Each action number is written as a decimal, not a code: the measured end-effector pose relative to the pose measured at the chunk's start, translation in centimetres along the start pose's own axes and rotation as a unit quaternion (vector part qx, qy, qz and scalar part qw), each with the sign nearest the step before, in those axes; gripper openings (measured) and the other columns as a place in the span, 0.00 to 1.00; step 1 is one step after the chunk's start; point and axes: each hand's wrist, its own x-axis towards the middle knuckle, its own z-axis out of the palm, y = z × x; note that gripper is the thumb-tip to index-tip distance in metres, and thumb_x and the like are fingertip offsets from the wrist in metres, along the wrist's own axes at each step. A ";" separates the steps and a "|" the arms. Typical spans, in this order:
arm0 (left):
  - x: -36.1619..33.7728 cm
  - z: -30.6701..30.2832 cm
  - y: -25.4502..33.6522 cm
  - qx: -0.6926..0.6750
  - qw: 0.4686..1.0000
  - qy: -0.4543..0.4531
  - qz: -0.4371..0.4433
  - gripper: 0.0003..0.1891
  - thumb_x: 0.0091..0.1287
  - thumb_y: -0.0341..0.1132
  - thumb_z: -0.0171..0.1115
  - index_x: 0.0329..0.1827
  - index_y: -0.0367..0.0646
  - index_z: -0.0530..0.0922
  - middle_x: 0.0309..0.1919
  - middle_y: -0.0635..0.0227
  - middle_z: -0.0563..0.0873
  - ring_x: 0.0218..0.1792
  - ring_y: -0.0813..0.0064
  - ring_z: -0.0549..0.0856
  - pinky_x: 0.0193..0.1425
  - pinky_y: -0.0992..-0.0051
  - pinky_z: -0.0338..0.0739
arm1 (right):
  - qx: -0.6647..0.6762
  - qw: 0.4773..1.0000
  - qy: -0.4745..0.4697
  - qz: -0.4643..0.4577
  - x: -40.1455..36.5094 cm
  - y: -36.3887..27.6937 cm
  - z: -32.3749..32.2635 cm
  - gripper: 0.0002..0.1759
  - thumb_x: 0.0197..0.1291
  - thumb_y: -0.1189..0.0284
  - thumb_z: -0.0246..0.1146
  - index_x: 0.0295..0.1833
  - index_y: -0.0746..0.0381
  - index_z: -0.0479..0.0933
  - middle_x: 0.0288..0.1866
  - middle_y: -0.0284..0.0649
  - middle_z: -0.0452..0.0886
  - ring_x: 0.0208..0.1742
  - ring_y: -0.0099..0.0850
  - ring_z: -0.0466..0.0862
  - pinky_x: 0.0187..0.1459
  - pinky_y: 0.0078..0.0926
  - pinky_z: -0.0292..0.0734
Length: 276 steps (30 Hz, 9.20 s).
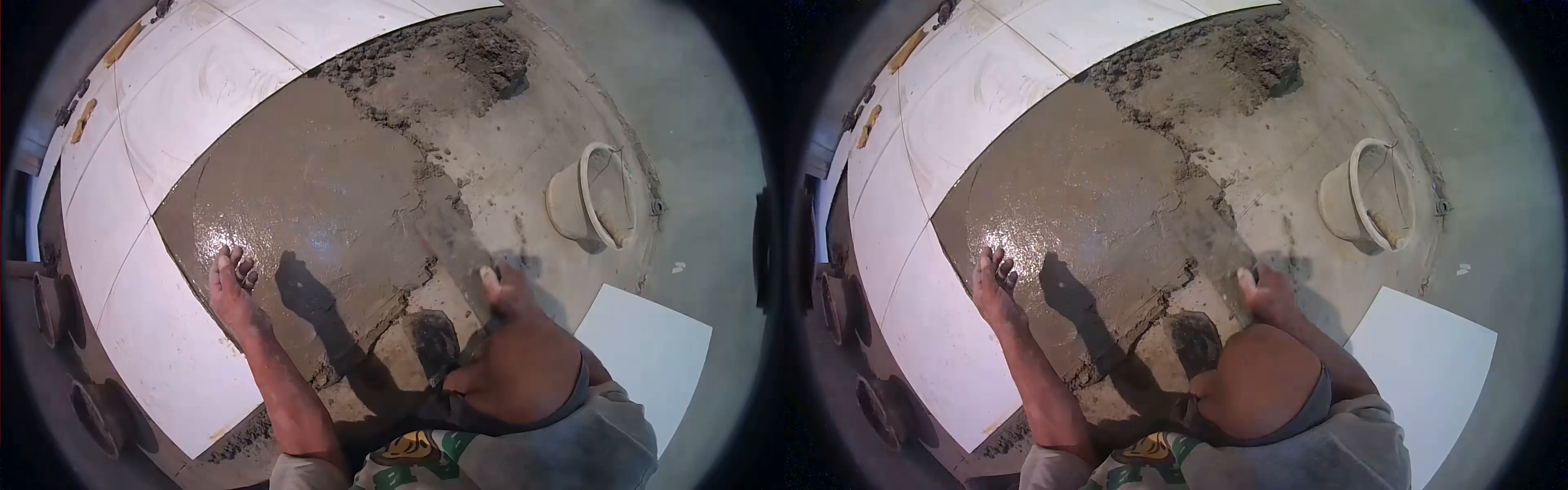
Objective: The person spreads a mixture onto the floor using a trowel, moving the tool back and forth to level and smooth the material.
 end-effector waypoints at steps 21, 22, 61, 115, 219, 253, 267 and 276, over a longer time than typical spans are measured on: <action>-0.4 0.6 -0.2 0.000 1.000 -0.010 0.017 0.23 0.72 0.45 0.55 0.61 0.36 0.73 0.48 0.62 0.83 0.41 0.76 0.83 0.45 0.76 0.76 | 0.029 0.989 -0.087 -0.119 0.8 -5.5 1.7 0.30 0.65 0.48 0.52 0.49 0.67 0.73 0.41 0.60 0.81 0.46 0.56 0.81 0.49 0.49 0.75; -0.3 0.4 -0.4 0.006 1.000 -0.008 0.015 0.23 0.72 0.44 0.55 0.61 0.36 0.73 0.48 0.62 0.83 0.41 0.76 0.83 0.45 0.76 0.76 | 0.081 0.991 -0.018 -0.107 1.1 -5.8 0.3 0.28 0.66 0.49 0.53 0.43 0.68 0.73 0.37 0.58 0.81 0.41 0.54 0.82 0.44 0.46 0.77; -3.6 5.1 -2.0 0.106 0.991 -0.085 0.006 0.21 0.72 0.45 0.56 0.60 0.39 0.76 0.47 0.63 0.84 0.41 0.77 0.83 0.42 0.77 0.75 | 0.142 0.981 0.126 0.046 14.1 5.0 2.5 0.20 0.62 0.57 0.57 0.37 0.65 0.81 0.27 0.47 0.81 0.26 0.44 0.80 0.36 0.42 0.76; -2.0 3.7 -2.4 0.097 0.993 -0.064 -0.022 0.24 0.71 0.47 0.57 0.62 0.37 0.74 0.50 0.61 0.83 0.44 0.74 0.83 0.45 0.76 0.75 | 0.062 0.994 -0.069 -0.064 1.2 -7.4 3.1 0.27 0.64 0.54 0.57 0.51 0.71 0.71 0.39 0.63 0.80 0.46 0.59 0.81 0.49 0.52 0.75; -1.2 -2.6 1.0 0.021 1.000 0.008 0.008 0.23 0.71 0.45 0.56 0.59 0.33 0.74 0.47 0.59 0.84 0.40 0.76 0.82 0.44 0.76 0.77 | -0.048 0.969 -0.102 -0.218 8.7 -18.4 3.6 0.31 0.66 0.51 0.53 0.59 0.68 0.70 0.51 0.60 0.79 0.54 0.51 0.80 0.57 0.46 0.74; -1.8 -3.0 -1.8 0.157 0.984 0.075 -0.039 0.25 0.71 0.48 0.56 0.61 0.35 0.74 0.48 0.59 0.84 0.41 0.75 0.83 0.44 0.76 0.75 | -0.084 0.993 0.077 0.018 32.7 -9.8 -8.6 0.28 0.60 0.52 0.59 0.51 0.68 0.78 0.55 0.56 0.80 0.58 0.51 0.78 0.57 0.45 0.74; -3.3 -3.9 -4.1 0.130 0.981 0.132 -0.052 0.23 0.71 0.46 0.57 0.60 0.36 0.75 0.47 0.62 0.84 0.40 0.75 0.83 0.43 0.75 0.75 | -0.103 0.981 0.031 -0.162 38.0 -22.3 -5.0 0.30 0.59 0.51 0.59 0.52 0.68 0.79 0.50 0.58 0.81 0.54 0.50 0.81 0.55 0.45 0.75; -4.4 -2.9 -1.9 0.153 0.982 0.110 -0.013 0.22 0.72 0.45 0.56 0.58 0.33 0.75 0.45 0.60 0.84 0.38 0.76 0.83 0.42 0.76 0.75 | 0.001 0.983 0.021 -0.180 38.6 -20.5 -5.6 0.31 0.55 0.52 0.59 0.51 0.71 0.78 0.48 0.59 0.81 0.51 0.49 0.82 0.53 0.41 0.75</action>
